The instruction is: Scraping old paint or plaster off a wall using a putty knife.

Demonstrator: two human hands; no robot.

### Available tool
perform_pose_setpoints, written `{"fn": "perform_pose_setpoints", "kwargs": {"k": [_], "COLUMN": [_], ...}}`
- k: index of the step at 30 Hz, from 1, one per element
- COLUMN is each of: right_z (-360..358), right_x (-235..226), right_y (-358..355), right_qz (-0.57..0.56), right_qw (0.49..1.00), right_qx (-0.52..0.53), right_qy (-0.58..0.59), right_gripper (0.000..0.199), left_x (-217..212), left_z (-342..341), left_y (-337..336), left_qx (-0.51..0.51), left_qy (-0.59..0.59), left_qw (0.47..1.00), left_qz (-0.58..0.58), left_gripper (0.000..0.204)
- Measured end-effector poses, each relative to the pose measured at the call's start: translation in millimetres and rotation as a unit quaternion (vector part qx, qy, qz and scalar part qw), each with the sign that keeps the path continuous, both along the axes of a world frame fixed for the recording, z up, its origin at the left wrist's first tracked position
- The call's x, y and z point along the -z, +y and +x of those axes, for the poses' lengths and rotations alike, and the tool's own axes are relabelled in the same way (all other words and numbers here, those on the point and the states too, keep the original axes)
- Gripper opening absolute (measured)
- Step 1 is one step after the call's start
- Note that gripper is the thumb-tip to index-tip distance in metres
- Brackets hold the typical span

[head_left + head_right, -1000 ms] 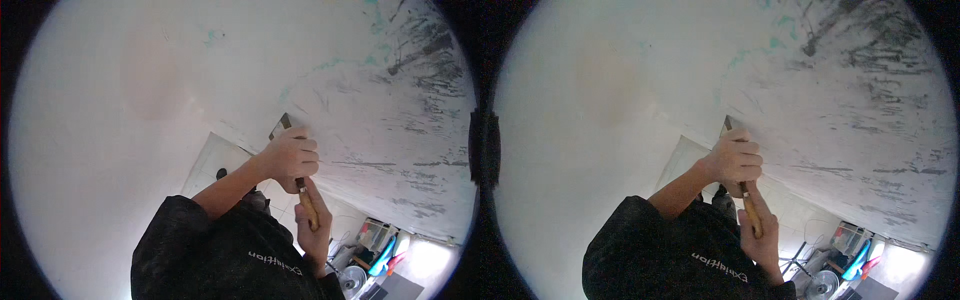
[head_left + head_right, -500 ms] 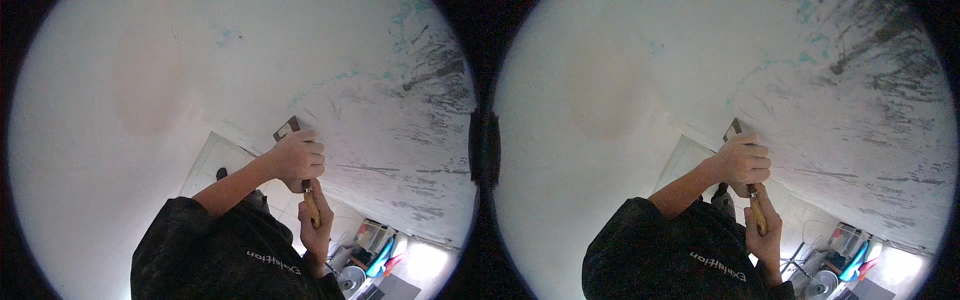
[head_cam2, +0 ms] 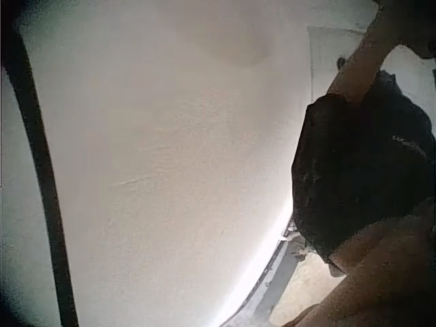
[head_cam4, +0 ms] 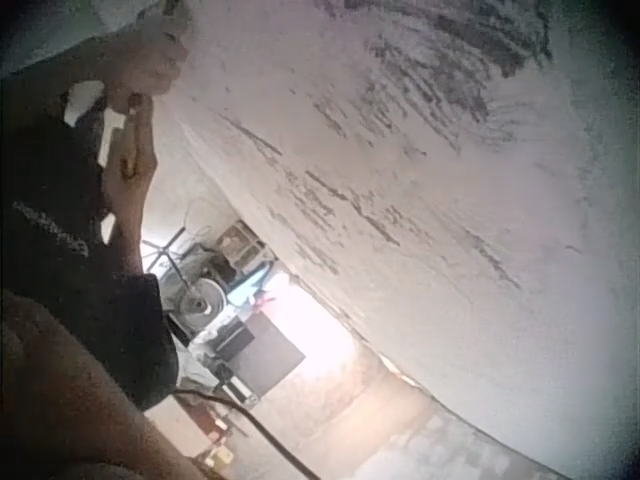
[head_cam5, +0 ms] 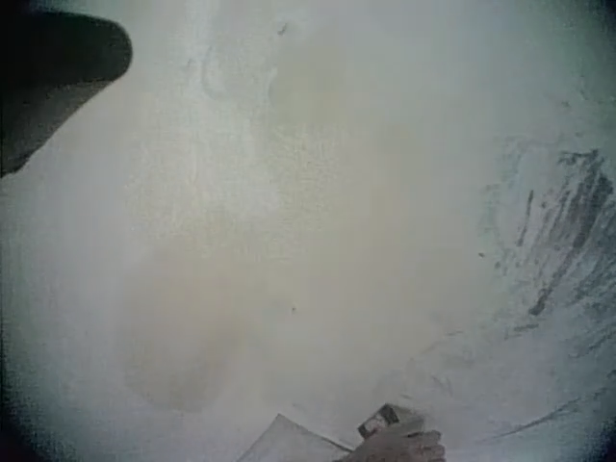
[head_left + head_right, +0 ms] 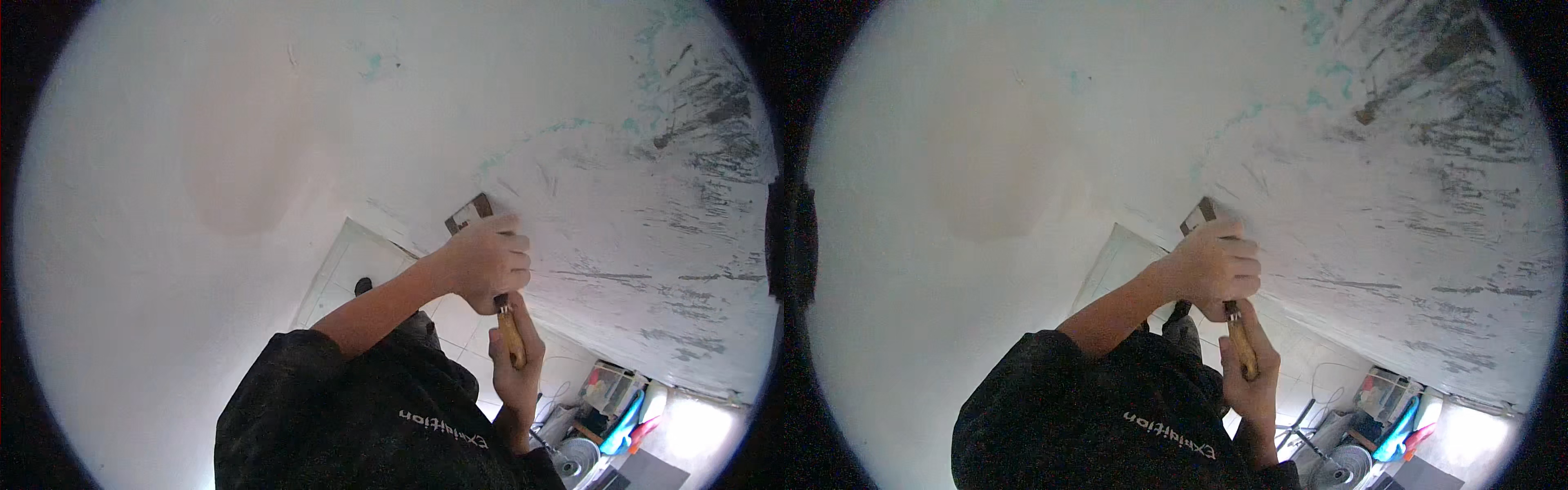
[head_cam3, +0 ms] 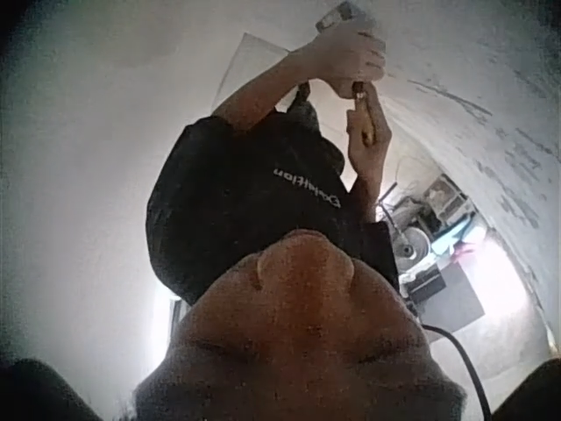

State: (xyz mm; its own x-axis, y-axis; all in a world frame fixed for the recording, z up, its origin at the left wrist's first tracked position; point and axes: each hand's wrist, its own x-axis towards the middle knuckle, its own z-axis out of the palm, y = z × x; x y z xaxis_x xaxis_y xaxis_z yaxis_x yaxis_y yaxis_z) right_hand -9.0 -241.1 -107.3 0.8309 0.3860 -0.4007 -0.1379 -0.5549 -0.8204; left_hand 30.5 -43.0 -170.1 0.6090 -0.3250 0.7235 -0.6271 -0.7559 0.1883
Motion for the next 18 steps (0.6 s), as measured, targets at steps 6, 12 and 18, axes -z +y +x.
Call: {"fn": "perform_pose_setpoints", "kwargs": {"k": [6, 12, 18], "right_z": [-2, -3, -1], "right_x": [-4, -1, 0], "right_y": [7, 3, 6], "right_qz": [0.038, 0.045, 0.07], "right_qw": [0.996, 0.991, 0.987], "right_qx": [-0.059, -0.093, -0.054], "right_qy": [-0.061, -0.08, -0.137], "right_gripper": [0.052, 0.052, 0.056], "left_x": [-6, -2, 10], "left_z": [1, -1, 9], "left_y": [3, 8, -6], "left_qx": [0.028, -0.021, 0.058], "left_qy": [-0.043, -0.057, 0.016], "left_qw": [0.998, 0.997, 0.998], "left_qz": [-0.031, -0.052, -0.037], "left_gripper": [0.024, 0.031, 0.03]}}
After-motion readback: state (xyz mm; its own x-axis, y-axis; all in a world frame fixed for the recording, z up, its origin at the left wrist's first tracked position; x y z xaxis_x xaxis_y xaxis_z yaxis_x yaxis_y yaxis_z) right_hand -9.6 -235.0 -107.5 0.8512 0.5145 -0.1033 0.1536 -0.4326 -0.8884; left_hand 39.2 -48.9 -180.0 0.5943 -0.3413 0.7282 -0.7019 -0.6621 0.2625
